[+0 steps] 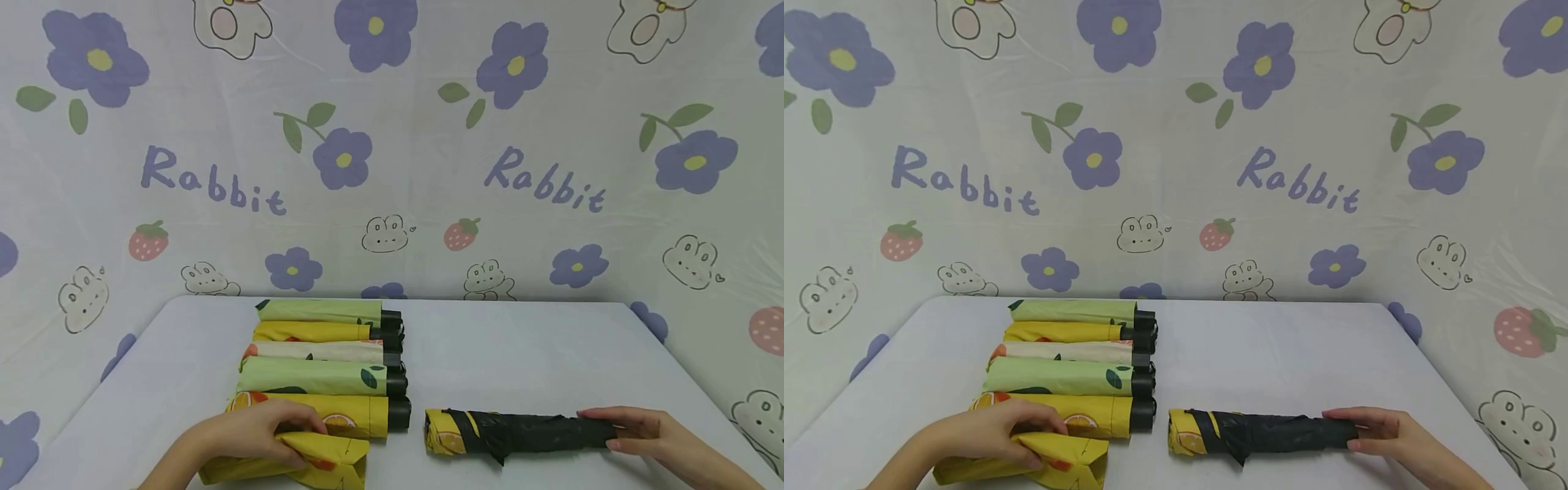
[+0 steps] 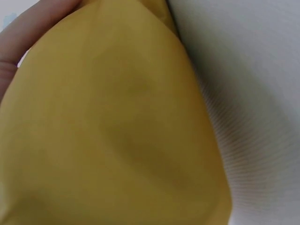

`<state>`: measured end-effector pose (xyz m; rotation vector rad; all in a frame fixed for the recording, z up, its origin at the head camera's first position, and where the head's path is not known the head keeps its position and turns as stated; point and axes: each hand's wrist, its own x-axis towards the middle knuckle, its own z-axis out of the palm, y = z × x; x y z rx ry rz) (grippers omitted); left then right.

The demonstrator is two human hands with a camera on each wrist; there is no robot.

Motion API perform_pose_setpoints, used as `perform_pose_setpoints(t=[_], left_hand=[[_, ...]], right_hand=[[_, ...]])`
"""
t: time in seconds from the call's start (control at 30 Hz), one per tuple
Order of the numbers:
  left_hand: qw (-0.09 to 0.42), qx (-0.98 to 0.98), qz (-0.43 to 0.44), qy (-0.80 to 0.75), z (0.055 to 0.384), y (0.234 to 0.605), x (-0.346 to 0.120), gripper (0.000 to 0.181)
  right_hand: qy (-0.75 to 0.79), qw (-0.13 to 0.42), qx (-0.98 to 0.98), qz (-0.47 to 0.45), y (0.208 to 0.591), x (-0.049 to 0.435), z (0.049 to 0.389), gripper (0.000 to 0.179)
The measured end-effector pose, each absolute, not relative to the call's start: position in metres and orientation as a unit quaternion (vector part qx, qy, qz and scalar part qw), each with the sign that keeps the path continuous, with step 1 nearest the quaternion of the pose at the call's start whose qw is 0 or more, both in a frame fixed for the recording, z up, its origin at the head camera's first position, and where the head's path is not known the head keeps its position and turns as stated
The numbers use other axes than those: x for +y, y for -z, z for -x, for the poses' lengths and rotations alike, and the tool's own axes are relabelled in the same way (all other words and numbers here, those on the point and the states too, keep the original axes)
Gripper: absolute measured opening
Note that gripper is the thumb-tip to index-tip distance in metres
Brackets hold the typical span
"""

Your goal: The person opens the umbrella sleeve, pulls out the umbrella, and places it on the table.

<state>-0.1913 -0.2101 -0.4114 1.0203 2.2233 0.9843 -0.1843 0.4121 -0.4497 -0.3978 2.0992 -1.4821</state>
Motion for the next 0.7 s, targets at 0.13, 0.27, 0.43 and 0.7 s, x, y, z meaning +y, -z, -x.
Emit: perform_pose_setpoints(t=[0.13,0.27,0.43,0.7], left_hand=[[0.249,0.815,-0.379,-0.362,0.1913,0.4110,-0.2102,0.034],[0.248,0.815,-0.378,-0.363,0.1912,0.4110,-0.2105,0.035],[0.250,0.815,-0.376,-0.364,0.1910,0.4112,-0.2104,0.034],[0.253,0.810,-0.379,-0.369,0.1918,0.4108,-0.2097,0.034]], right_hand=[[0.547,0.265,0.781,0.145,0.4483,0.4106,0.1833,0.050],[0.547,0.267,0.783,0.128,0.4471,0.4093,0.1836,0.051],[0.530,0.254,0.798,0.135,0.4490,0.4066,0.1852,0.050],[0.508,0.253,0.812,0.136,0.4498,0.4059,0.1881,0.046]])
